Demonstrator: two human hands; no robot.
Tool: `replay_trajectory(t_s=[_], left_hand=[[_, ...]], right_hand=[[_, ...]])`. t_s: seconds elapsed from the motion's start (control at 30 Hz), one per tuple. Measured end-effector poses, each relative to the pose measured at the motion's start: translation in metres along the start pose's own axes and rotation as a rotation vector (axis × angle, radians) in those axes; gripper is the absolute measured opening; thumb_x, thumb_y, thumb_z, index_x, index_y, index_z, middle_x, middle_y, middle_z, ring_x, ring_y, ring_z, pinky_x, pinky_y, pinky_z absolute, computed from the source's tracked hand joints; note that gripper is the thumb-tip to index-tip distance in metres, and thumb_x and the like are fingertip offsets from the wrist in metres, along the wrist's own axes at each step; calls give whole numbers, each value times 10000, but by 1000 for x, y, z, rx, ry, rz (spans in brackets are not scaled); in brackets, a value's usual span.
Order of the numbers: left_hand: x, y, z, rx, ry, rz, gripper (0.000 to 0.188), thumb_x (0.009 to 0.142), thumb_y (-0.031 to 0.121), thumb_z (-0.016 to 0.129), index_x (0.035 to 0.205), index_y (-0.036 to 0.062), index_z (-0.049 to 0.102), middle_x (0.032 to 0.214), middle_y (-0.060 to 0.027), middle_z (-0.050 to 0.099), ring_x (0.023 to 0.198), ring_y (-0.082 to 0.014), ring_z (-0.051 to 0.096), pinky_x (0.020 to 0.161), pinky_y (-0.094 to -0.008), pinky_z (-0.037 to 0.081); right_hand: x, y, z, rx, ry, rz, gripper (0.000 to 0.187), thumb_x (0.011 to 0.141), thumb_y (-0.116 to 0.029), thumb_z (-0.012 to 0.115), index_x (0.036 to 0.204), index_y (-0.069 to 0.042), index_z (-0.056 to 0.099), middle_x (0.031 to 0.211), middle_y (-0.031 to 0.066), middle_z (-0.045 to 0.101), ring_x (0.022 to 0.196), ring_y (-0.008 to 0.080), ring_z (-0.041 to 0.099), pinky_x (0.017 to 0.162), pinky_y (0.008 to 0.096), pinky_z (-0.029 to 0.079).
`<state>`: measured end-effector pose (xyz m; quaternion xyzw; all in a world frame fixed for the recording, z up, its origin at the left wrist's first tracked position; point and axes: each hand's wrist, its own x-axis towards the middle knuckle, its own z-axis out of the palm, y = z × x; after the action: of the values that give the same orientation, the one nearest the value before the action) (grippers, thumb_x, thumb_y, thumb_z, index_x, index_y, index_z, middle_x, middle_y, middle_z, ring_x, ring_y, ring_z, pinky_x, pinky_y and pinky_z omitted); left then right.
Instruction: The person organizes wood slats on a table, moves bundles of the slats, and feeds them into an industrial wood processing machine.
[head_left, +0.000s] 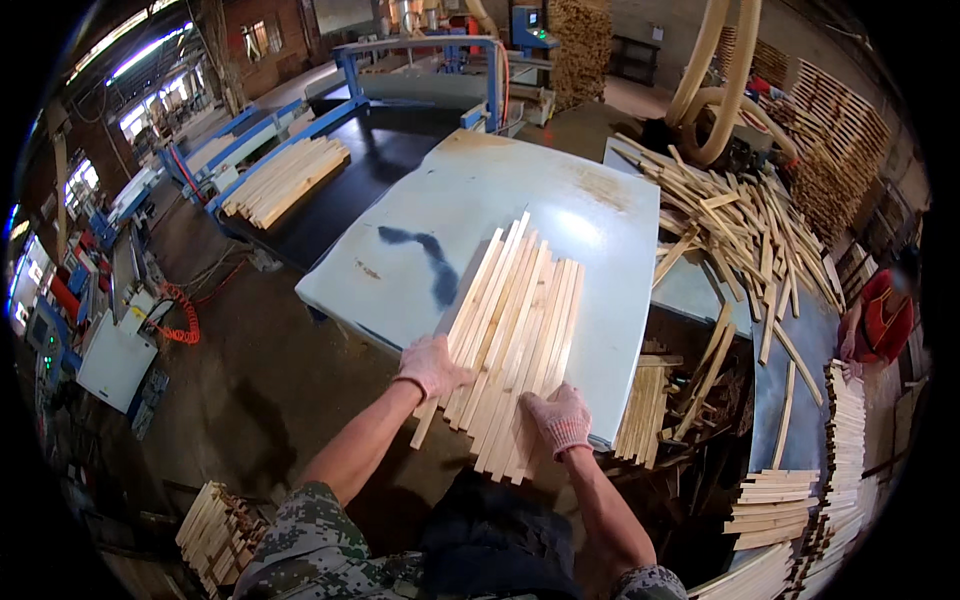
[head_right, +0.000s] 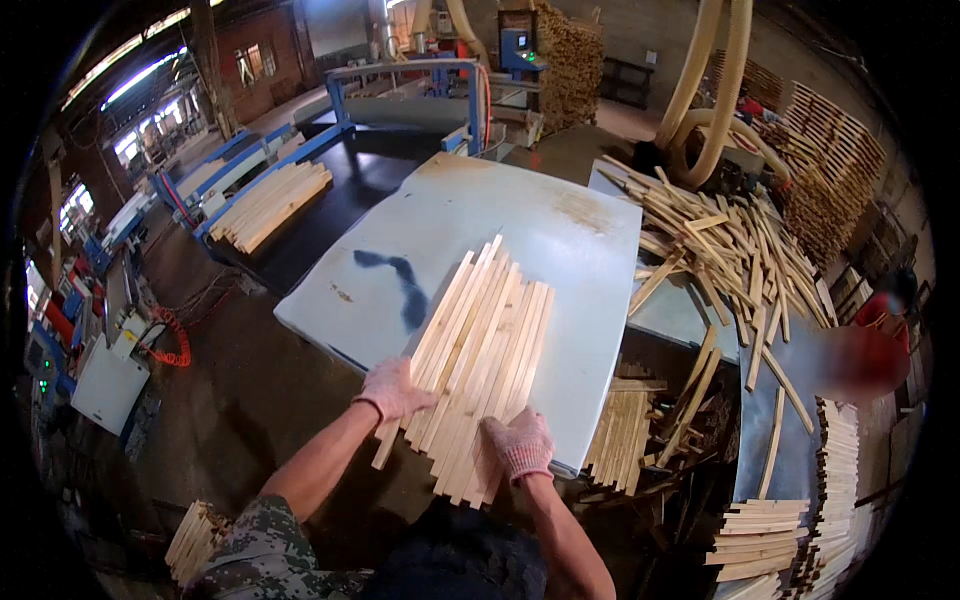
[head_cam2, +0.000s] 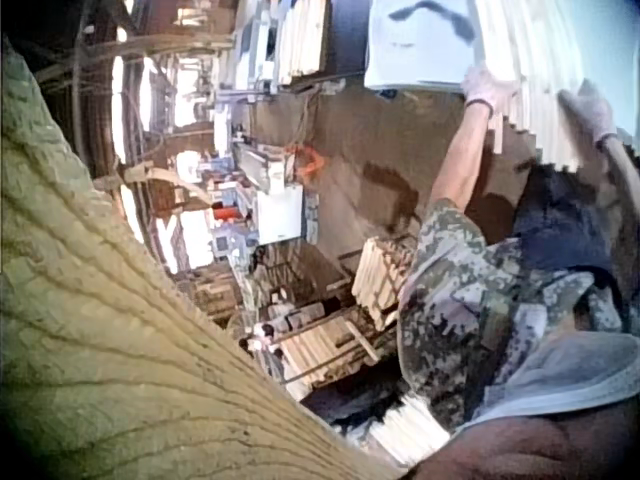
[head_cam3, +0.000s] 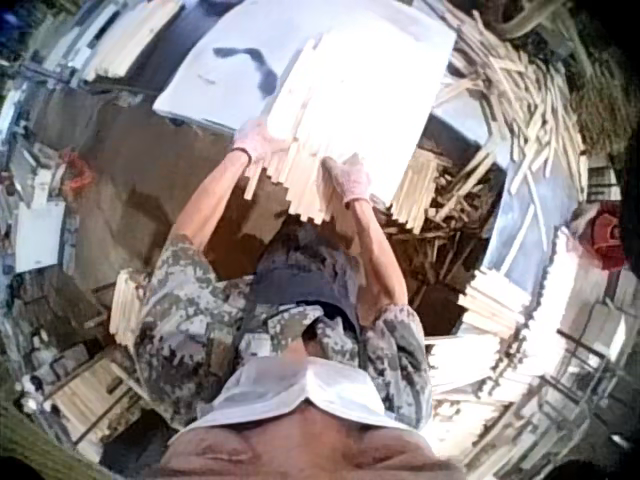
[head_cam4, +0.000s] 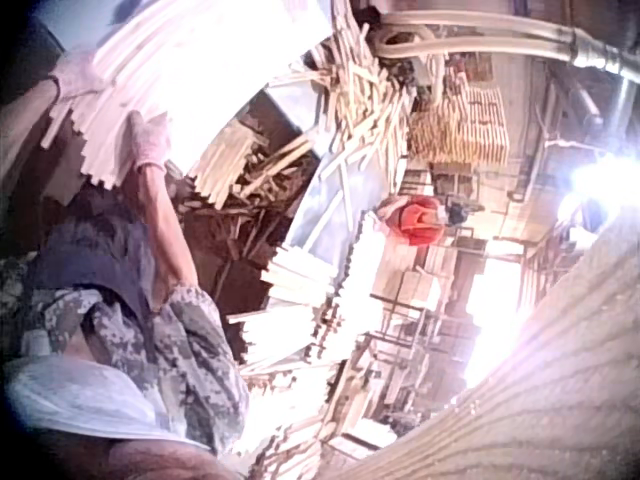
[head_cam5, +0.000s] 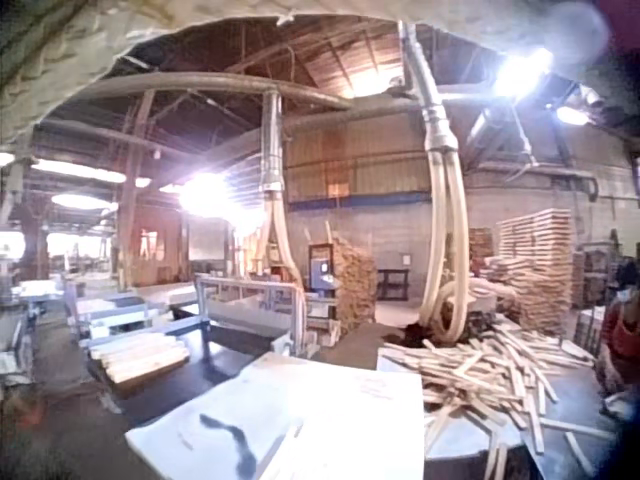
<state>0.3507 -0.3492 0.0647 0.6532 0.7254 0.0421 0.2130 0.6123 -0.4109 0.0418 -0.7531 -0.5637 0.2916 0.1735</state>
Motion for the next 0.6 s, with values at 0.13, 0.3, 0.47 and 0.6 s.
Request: replay_trajectory(t_s=[0.13, 0.3, 0.47, 0.6], left_hand=[[34, -19, -15, -118, -131, 24, 887, 775, 673, 809, 1405, 71, 639, 1330, -189, 720, 1238, -357, 678, 1083, -433, 525], [107, -56, -7, -279, -54, 46, 835, 818, 629, 805, 1407, 64, 627, 1347, -200, 710, 1272, -357, 660, 1102, -429, 505], [117, -46, -37, -278, 85, -62, 986, 913, 541, 728, 1627, -23, 349, 1628, -246, 462, 1490, -349, 472, 1232, -427, 367], [115, -34, -24, -189, 212, 43, 939, 919, 605, 676, 1621, 47, 398, 1616, -281, 446, 1504, -407, 430, 1251, -460, 343]], right_hand=[[27, -3, 15, 37, -6, -32, 697, 839, -579, 732, 1157, 40, 692, 1164, 300, 694, 1110, 454, 672, 989, 506, 538], [70, -30, 36, 181, 71, -102, 591, 849, -538, 711, 994, 35, 704, 1020, 261, 729, 981, 425, 699, 864, 483, 546], [92, -31, 26, 302, -27, -186, 642, 909, -477, 707, 1243, 66, 630, 1117, 248, 699, 1075, 424, 671, 945, 476, 535], [110, -35, 31, 295, 29, -98, 679, 900, -485, 711, 1278, 70, 611, 1144, 262, 702, 1084, 439, 677, 961, 480, 541]])
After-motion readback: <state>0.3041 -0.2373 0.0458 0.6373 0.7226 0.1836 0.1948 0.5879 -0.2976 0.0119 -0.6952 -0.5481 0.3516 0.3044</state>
